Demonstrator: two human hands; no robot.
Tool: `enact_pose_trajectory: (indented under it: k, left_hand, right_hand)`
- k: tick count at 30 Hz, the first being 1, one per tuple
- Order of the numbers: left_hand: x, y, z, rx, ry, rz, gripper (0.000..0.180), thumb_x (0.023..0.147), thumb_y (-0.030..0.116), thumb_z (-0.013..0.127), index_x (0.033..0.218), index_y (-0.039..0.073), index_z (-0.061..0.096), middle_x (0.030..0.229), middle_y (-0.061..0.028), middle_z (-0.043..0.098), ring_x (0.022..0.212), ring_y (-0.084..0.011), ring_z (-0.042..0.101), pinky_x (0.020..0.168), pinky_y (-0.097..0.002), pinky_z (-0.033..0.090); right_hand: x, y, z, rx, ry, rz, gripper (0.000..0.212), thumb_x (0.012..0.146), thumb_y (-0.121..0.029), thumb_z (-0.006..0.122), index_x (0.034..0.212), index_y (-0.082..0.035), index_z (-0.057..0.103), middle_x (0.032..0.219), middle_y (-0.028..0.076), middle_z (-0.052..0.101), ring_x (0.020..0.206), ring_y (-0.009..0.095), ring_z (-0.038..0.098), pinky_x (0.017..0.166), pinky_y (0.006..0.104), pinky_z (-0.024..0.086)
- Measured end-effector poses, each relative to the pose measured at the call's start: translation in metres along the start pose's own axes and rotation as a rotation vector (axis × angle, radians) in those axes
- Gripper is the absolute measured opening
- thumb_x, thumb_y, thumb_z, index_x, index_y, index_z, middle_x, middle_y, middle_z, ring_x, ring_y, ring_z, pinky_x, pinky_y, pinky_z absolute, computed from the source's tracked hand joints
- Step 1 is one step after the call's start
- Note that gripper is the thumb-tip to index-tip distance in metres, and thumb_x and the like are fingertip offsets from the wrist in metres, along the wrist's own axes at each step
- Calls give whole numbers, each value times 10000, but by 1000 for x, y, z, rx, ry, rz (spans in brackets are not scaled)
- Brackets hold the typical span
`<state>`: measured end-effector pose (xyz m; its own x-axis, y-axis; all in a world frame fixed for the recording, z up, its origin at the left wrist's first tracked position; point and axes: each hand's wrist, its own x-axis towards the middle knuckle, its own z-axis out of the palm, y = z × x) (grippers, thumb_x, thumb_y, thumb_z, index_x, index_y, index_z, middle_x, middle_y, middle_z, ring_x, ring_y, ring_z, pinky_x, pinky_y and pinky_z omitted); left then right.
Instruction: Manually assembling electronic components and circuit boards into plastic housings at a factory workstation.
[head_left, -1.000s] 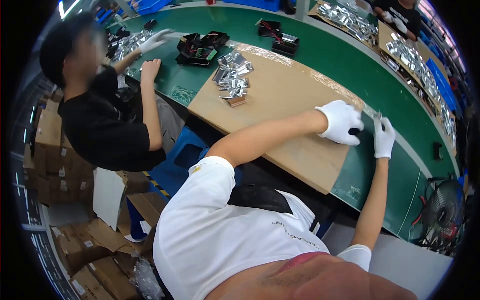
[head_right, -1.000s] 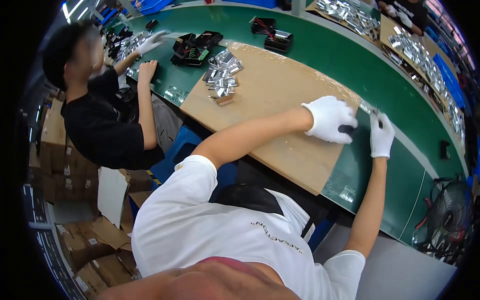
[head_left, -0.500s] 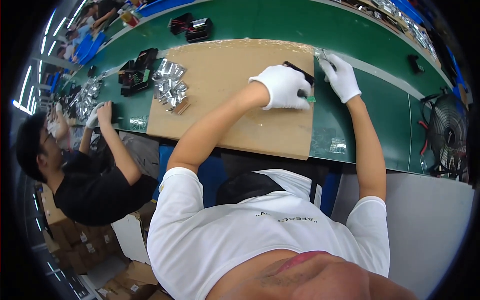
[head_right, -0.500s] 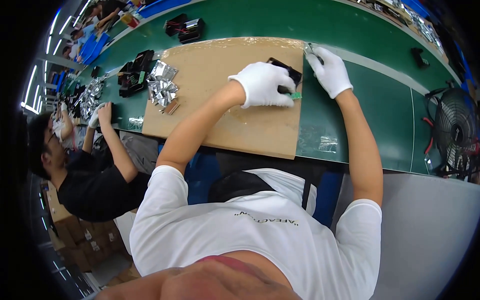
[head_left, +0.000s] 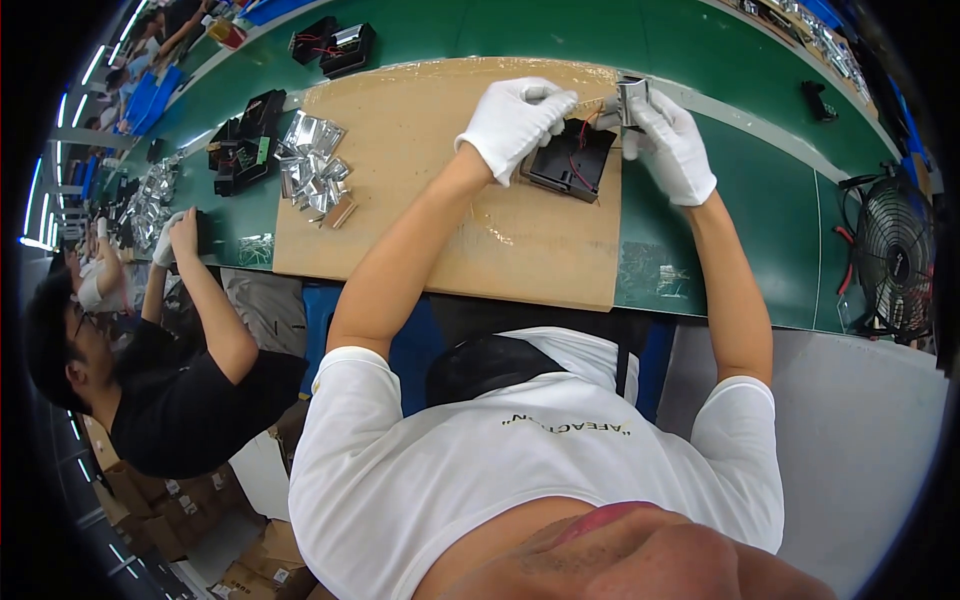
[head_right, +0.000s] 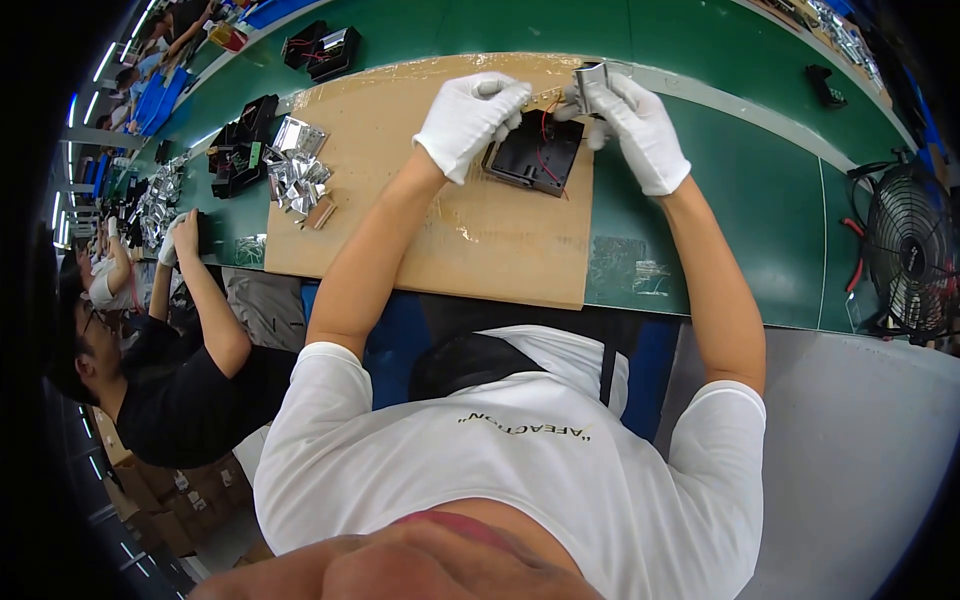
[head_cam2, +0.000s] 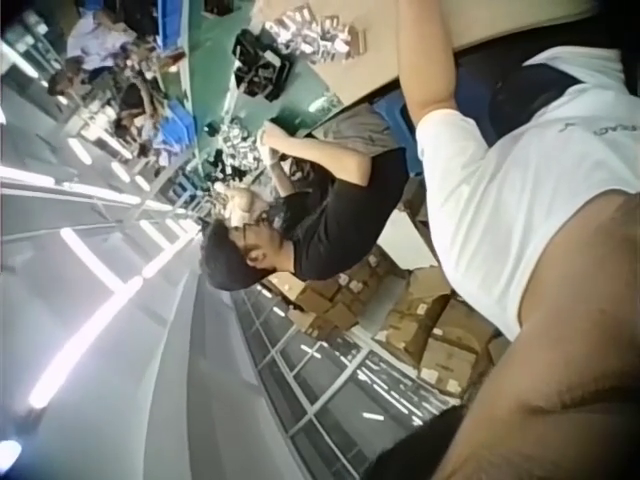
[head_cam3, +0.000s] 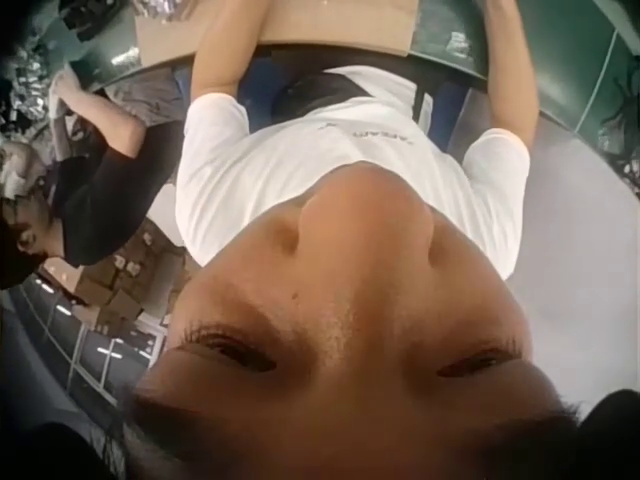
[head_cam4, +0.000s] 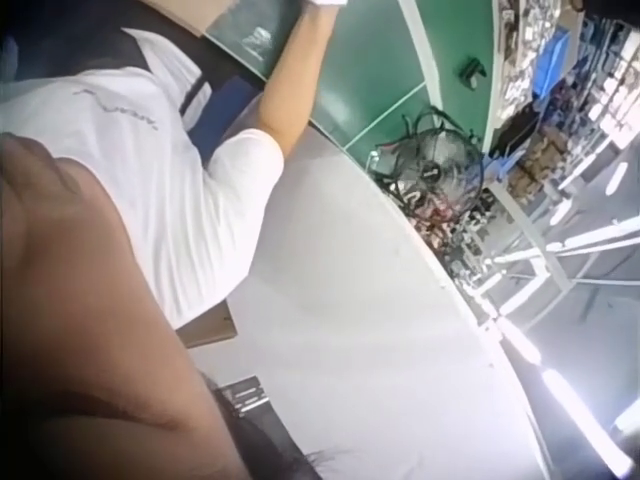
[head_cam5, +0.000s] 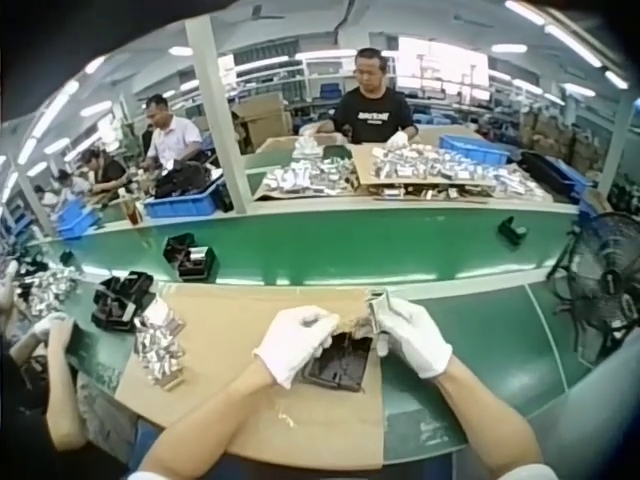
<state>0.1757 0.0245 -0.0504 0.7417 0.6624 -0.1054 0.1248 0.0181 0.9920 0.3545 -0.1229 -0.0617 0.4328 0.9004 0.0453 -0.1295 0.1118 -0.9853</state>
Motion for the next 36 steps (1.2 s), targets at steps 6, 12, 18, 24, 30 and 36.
enact_pose_trajectory:
  k: [6, 12, 18, 24, 30, 36]
  left_hand:
    - [-6, 11, -2, 23, -163, 14, 201, 943, 167, 758, 1054, 0, 746, 818, -43, 702, 673, -98, 605, 610, -205, 498]
    - [-7, 0, -7, 1, -243, 109, 241, 941, 155, 757, 1109, -16, 745, 893, -55, 731, 733, -100, 633, 672, -195, 515]
    - [-4, 10, -11, -69, -152, -39, 285, 937, 106, 755, 1191, -17, 713, 911, -77, 724, 741, -111, 638, 668, -193, 507]
    - [0, 6, -12, -107, -112, -24, 353, 891, 70, 789, 1223, -17, 702, 1023, -111, 745, 833, -146, 686, 754, -220, 555]
    - [0, -1, -10, -28, -98, 166, 407, 870, 31, 795, 1260, 3, 682, 1150, -143, 748, 973, -193, 714, 864, -244, 576]
    - [2, 3, -15, 66, -113, 231, 443, 847, -9, 781, 1277, 8, 677, 1192, -138, 742, 1004, -191, 715, 902, -263, 587]
  right_hand:
    - [-3, 5, 12, 148, -48, 1, 297, 1090, -208, 576, 1271, 17, 644, 1147, 162, 725, 889, 192, 710, 709, 251, 550]
    - [-4, 0, 14, 134, -38, 6, 302, 1088, -213, 576, 1259, 26, 643, 1126, 173, 728, 940, 207, 715, 728, 257, 556]
    - [-8, -3, 6, -314, 149, -84, 314, 1087, -211, 566, 1258, 43, 635, 1106, 185, 734, 976, 222, 714, 777, 262, 556]
    - [-11, -4, 14, 60, -231, -54, 256, 1072, -173, 544, 1205, 6, 670, 1063, 149, 740, 980, 219, 713, 794, 281, 546]
    - [-21, -13, 17, -213, -478, -138, 168, 1005, -109, 583, 1079, -35, 714, 1021, 105, 738, 897, 221, 692, 768, 312, 528]
    - [-29, -33, 23, -818, -629, -472, 112, 872, -46, 638, 951, -38, 717, 918, 100, 699, 787, 262, 614, 731, 327, 490]
